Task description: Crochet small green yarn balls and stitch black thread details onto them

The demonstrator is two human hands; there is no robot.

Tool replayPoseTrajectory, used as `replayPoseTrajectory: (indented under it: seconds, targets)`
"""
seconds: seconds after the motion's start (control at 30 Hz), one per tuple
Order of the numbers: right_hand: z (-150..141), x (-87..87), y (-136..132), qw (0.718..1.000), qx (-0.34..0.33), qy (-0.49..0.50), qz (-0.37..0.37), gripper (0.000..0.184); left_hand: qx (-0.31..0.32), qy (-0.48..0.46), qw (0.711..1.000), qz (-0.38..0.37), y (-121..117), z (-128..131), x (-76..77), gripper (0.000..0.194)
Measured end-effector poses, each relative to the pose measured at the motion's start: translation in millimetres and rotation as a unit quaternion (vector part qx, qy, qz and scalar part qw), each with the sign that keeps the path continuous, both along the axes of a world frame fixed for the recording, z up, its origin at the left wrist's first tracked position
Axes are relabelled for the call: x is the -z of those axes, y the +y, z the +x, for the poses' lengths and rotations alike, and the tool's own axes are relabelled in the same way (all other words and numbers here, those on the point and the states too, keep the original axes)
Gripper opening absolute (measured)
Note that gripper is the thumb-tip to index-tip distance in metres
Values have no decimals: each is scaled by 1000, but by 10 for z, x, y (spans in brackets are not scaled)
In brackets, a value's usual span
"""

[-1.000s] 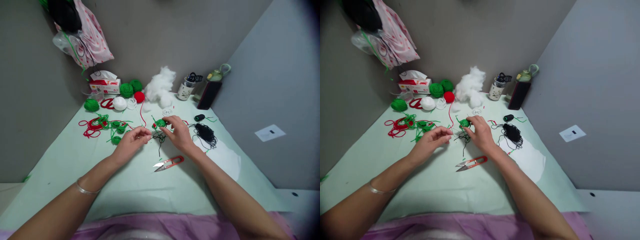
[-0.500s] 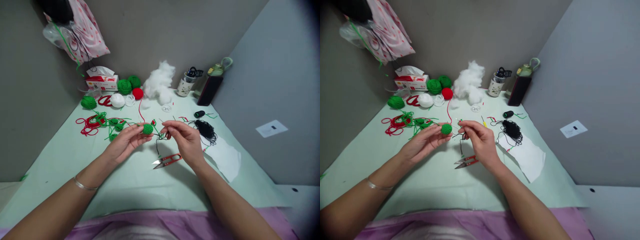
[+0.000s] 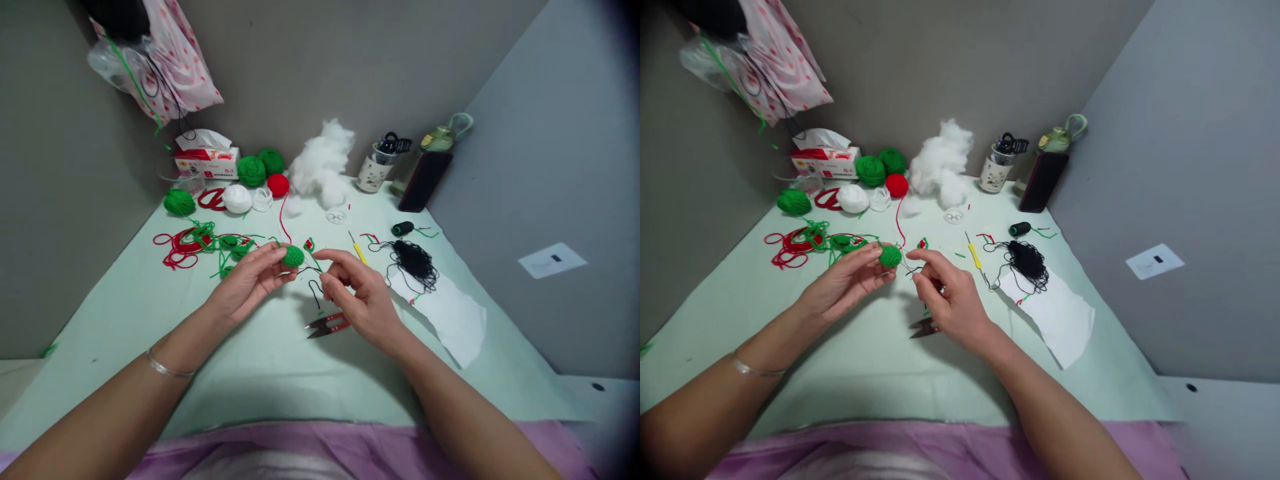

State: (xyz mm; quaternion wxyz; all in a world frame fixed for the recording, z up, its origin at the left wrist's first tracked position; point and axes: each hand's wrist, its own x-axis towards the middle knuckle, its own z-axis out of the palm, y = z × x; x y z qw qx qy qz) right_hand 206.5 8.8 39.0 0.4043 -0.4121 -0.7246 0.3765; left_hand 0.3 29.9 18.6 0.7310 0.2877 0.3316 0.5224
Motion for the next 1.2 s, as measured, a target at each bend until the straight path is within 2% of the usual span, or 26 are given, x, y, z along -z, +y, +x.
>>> replayPoseTrajectory:
  seconds: [0.23, 0.7, 0.97, 1.07, 1.13, 1.2]
  targets:
    - [16, -52, -16, 999, -13, 8, -32, 26, -15, 32, 999, -7, 11, -40, -41, 13]
    - [22, -39, -31, 1000, -13, -15, 2, 24, 9, 40, 999, 0, 18, -47, -8, 13]
    - [-37, 87, -18, 1000, -6, -22, 17, 25, 44, 68, 996, 21, -59, 60, -19, 19]
    - [-69, 125, 7, 1000, 9, 3, -25, 18, 48, 79, 995, 28, -93, 101, -38, 20]
    - [-78, 129, 33, 997, 8, 17, -81, 9, 33, 98, 994, 43, -99, 104, -54, 20]
    - [-81, 126, 59, 989, -12, 32, -145, 10, 15, 112, 992, 54, -91, 96, -63, 20]
